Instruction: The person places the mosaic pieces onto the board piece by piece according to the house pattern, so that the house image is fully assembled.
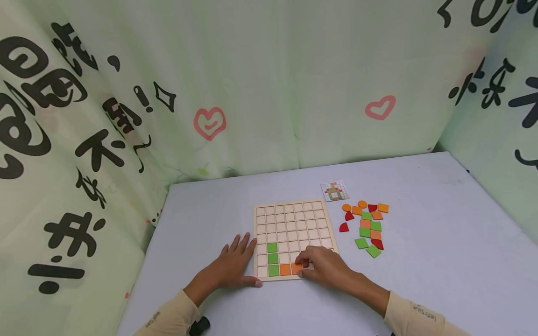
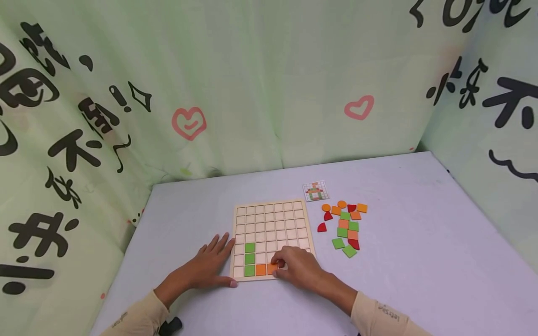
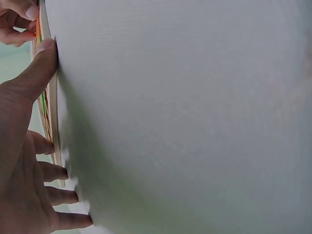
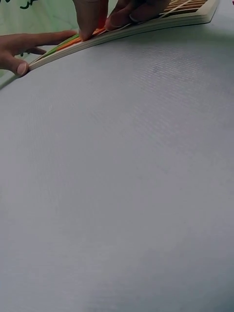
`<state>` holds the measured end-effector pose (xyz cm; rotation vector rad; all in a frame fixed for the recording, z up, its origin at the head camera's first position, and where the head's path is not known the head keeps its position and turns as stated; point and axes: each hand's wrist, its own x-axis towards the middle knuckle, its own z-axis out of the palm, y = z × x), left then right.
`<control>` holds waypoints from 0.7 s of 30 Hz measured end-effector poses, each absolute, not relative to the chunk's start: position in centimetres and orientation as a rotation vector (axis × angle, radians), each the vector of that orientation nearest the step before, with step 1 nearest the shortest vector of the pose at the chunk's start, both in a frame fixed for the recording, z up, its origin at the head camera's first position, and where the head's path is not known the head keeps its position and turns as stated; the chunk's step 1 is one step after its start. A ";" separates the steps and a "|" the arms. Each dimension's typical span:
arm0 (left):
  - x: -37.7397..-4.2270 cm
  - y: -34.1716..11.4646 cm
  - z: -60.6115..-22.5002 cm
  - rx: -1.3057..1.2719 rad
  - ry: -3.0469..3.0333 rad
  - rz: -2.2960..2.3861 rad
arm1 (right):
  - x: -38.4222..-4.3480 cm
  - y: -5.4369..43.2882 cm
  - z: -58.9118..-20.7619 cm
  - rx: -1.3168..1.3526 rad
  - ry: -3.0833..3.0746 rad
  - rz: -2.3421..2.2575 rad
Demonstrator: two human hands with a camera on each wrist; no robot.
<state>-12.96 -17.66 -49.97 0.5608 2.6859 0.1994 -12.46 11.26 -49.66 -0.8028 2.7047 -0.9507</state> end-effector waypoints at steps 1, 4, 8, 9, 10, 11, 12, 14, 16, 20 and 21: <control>-13.0 -17.7 -50.0 0.561 2.685 0.203 | -12.5 11.3 -49.7 -0.798 2.705 -0.947; -13.0 -17.6 -50.0 0.561 2.686 0.207 | -12.5 11.3 -49.7 -0.794 2.701 -0.945; -12.9 -17.6 -50.0 0.560 2.689 0.198 | -12.6 11.3 -49.7 -0.791 2.693 -0.948; -12.9 -17.7 -50.1 0.560 2.690 0.200 | -12.6 11.3 -49.7 -0.792 2.692 -0.946; -12.9 -17.7 -50.1 0.558 2.691 0.200 | -12.7 11.3 -49.7 -0.791 2.692 -0.945; -12.9 -17.7 -50.1 0.556 2.691 0.200 | -12.7 11.2 -49.7 -0.791 2.692 -0.945; -12.9 -17.7 -50.1 0.557 2.693 0.203 | -12.7 11.2 -49.7 -0.792 2.693 -0.945; -12.9 -17.7 -50.1 0.561 2.695 0.207 | -12.8 11.1 -49.6 -0.794 2.697 -0.940; -13.0 -17.7 -50.2 0.567 2.696 0.203 | -12.9 11.1 -49.5 -0.796 2.700 -0.934; -13.1 -17.7 -50.2 0.571 2.694 0.198 | -13.0 11.1 -49.4 -0.803 2.708 -0.912; -13.1 -17.6 -50.2 0.570 2.693 0.200 | -13.0 11.1 -49.4 -0.805 2.710 -0.906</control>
